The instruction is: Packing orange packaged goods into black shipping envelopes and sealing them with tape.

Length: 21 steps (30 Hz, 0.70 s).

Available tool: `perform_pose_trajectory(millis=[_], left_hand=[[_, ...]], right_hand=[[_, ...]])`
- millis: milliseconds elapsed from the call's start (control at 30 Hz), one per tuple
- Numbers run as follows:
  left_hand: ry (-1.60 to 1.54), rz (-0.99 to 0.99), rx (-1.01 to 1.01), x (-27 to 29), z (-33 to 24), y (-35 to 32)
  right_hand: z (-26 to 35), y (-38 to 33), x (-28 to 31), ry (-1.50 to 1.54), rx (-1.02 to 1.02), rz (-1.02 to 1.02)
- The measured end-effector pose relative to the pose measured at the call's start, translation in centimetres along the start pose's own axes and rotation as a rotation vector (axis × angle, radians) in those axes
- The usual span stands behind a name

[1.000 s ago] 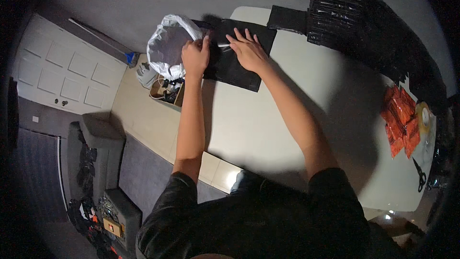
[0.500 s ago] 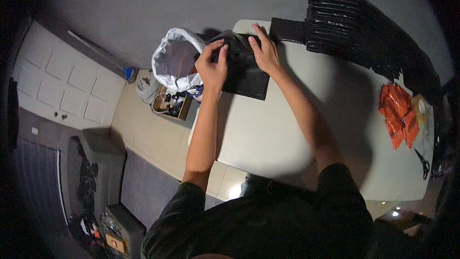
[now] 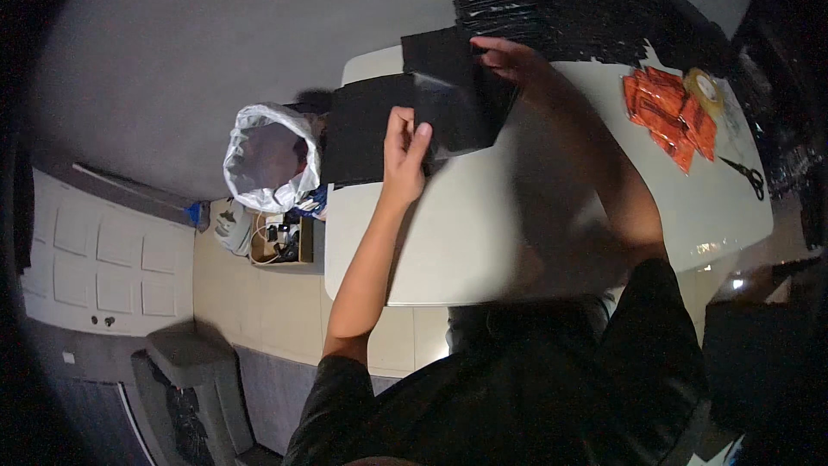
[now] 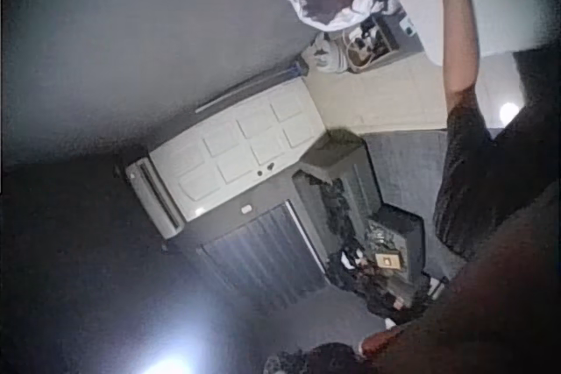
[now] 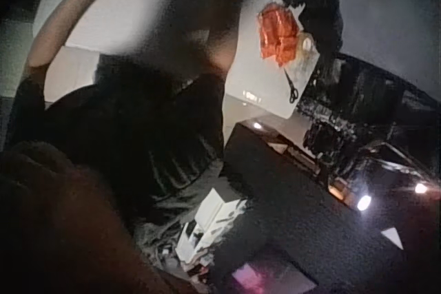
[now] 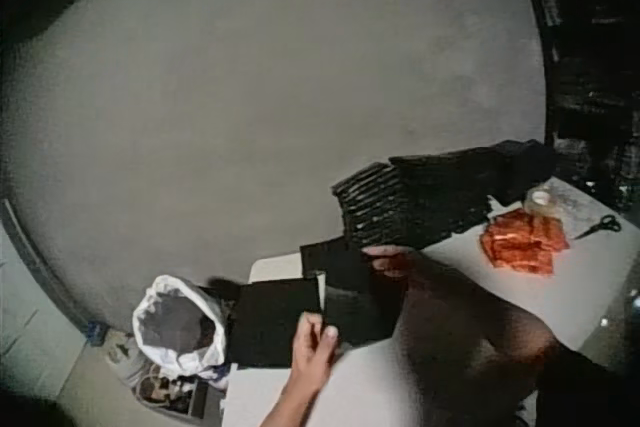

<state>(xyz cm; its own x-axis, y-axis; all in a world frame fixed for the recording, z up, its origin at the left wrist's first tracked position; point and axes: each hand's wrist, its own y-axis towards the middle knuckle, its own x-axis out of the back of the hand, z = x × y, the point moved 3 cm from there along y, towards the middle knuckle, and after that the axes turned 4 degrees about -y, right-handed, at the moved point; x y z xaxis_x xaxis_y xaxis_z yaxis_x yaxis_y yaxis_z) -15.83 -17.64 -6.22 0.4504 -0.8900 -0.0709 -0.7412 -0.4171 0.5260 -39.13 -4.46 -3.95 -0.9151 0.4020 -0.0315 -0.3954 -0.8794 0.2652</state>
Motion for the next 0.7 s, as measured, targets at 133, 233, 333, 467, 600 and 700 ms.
perform_pose_trajectory(millis=[133, 233, 333, 467, 600, 700], left_hand=[[-0.216, -0.044, 0.167, -0.9, 2.1, 0.1], [-0.233, 0.019, 0.220, -1.0, 3.0, -0.3], [-0.433, -0.169, 0.467, -2.6, 3.4, -0.5], [-0.726, -0.103, 0.656, 0.8, 5.6, -1.6], [-0.755, 0.150, 0.561, 1.5, 4.3, -0.8], [-0.727, 0.127, 0.562, 1.6, 4.0, -1.1]], right_hand=[[3.3, -3.5, 1.2, -0.316, 0.008, -0.059], [2.8, -6.3, 1.7, -0.380, -0.093, 0.020], [-4.5, -8.2, 3.2, -0.653, 0.389, 0.112], [-6.3, -6.0, -3.9, -0.411, -0.299, -0.172], [-4.2, -6.4, -6.1, -0.140, -0.370, 0.008], [-2.1, -7.9, -5.4, -0.300, -0.184, 0.125]])
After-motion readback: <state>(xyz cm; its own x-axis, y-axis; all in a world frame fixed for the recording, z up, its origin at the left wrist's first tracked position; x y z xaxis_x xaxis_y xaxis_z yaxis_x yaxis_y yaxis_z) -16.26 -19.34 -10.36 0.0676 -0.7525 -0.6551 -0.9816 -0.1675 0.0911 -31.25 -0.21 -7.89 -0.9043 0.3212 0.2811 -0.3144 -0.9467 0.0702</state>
